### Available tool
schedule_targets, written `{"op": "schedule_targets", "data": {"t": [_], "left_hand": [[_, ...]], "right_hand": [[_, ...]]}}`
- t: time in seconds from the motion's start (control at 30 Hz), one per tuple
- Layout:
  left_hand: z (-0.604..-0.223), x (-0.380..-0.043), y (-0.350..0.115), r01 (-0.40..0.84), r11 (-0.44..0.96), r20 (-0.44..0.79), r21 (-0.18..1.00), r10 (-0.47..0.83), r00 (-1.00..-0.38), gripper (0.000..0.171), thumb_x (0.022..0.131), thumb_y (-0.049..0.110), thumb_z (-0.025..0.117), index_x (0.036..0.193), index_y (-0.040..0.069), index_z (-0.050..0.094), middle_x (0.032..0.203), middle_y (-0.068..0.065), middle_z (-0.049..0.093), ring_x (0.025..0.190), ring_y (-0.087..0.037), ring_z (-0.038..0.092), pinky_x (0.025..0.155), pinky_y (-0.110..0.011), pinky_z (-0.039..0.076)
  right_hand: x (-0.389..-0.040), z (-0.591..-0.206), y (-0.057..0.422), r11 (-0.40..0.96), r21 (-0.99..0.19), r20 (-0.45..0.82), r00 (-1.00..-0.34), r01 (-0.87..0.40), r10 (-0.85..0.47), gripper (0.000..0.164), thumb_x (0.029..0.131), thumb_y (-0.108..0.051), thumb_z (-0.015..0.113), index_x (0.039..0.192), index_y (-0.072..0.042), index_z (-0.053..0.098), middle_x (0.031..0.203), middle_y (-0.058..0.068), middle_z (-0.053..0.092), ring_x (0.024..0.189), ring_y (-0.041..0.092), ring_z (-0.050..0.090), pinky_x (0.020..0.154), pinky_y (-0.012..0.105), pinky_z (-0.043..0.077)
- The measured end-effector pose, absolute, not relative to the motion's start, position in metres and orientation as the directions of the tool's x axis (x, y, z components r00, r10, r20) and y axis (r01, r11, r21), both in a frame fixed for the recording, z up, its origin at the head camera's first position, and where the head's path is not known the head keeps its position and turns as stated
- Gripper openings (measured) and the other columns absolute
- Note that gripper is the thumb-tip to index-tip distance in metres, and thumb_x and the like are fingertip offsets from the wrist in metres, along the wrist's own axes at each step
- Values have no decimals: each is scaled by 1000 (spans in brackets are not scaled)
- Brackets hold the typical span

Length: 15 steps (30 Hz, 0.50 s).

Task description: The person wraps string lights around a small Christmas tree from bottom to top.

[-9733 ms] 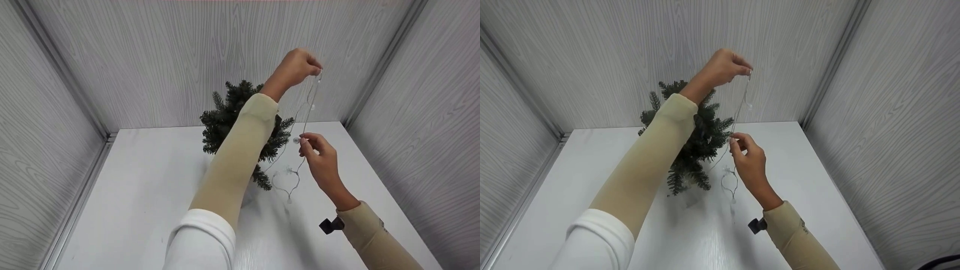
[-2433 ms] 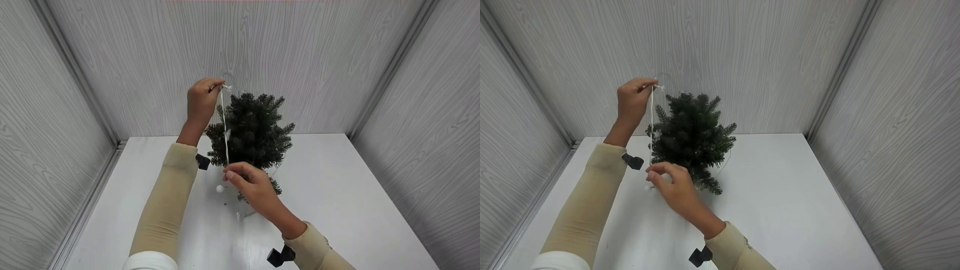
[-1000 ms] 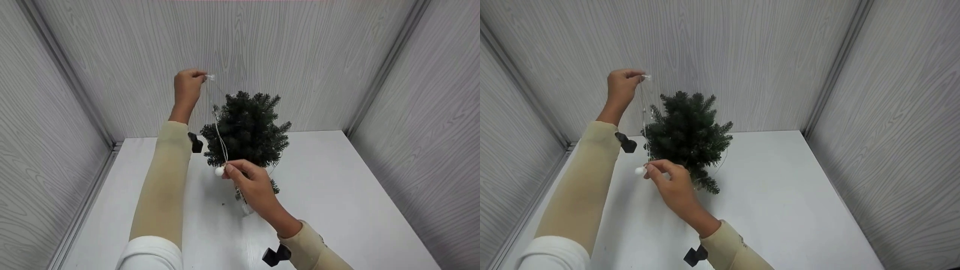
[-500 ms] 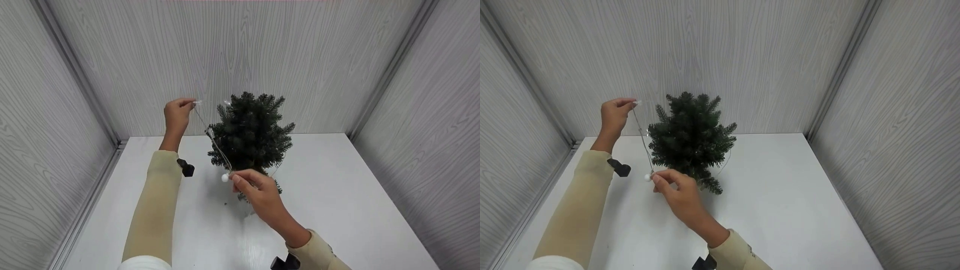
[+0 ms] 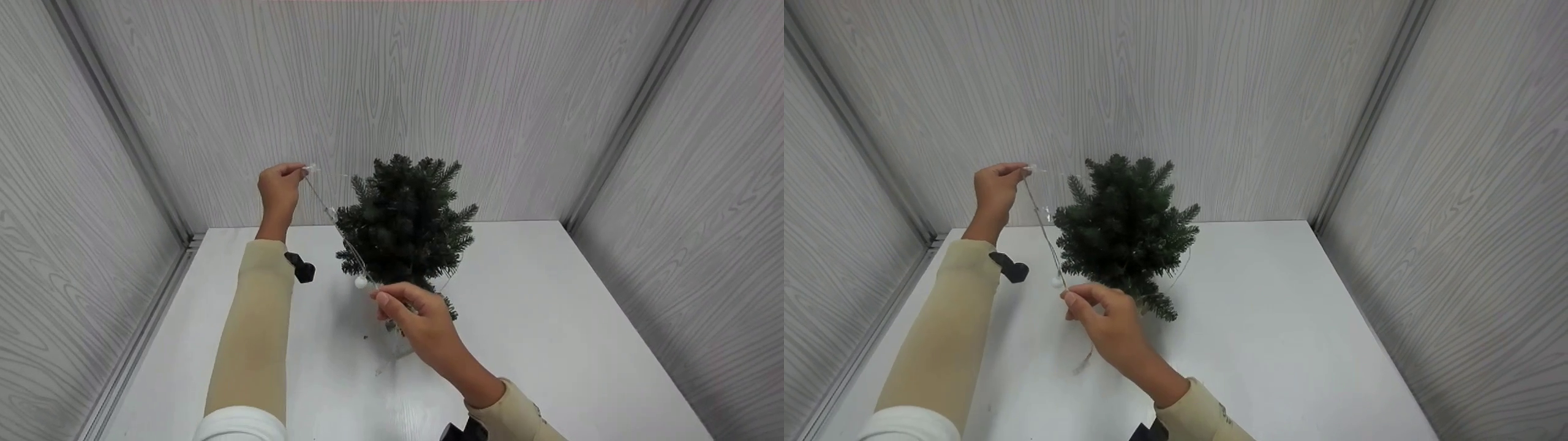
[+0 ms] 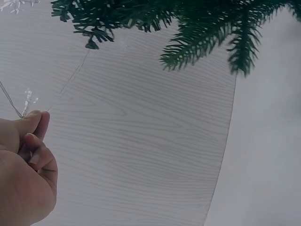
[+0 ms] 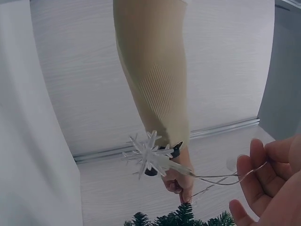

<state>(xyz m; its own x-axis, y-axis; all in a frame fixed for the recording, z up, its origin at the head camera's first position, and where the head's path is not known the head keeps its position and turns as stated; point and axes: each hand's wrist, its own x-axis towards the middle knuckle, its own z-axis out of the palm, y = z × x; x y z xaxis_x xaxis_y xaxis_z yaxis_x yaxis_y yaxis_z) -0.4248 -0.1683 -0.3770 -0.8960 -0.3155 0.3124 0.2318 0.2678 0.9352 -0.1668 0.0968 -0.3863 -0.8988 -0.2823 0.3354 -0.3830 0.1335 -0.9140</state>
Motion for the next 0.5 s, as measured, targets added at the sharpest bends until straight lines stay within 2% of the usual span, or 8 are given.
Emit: {"op": "schedule_targets", "data": {"t": [0.17, 0.5], "left_hand": [[-376, -425, -172, 218, 266, 298, 939, -318, -900, 23, 100, 16, 64, 113, -1, 75, 115, -15, 73, 112, -22, 67, 93, -33, 50], [-418, -406, -186, 138, 266, 220, 954, -308, -926, 24, 100, 14, 63, 116, -1, 73, 118, -16, 72, 115, -22, 65, 100, -34, 48]], "right_hand": [[-166, -386, 97, 120, -915, 340, -898, -384, -279, 20, 101, -24, 63, 109, -9, 75, 90, 14, 69, 84, 15, 67, 74, 28, 55], [-163, -395, 103, 127, -919, 324, -900, -373, -292, 20, 101, -25, 64, 104, -8, 75, 87, 13, 70, 81, 22, 65, 70, 26, 51]]}}
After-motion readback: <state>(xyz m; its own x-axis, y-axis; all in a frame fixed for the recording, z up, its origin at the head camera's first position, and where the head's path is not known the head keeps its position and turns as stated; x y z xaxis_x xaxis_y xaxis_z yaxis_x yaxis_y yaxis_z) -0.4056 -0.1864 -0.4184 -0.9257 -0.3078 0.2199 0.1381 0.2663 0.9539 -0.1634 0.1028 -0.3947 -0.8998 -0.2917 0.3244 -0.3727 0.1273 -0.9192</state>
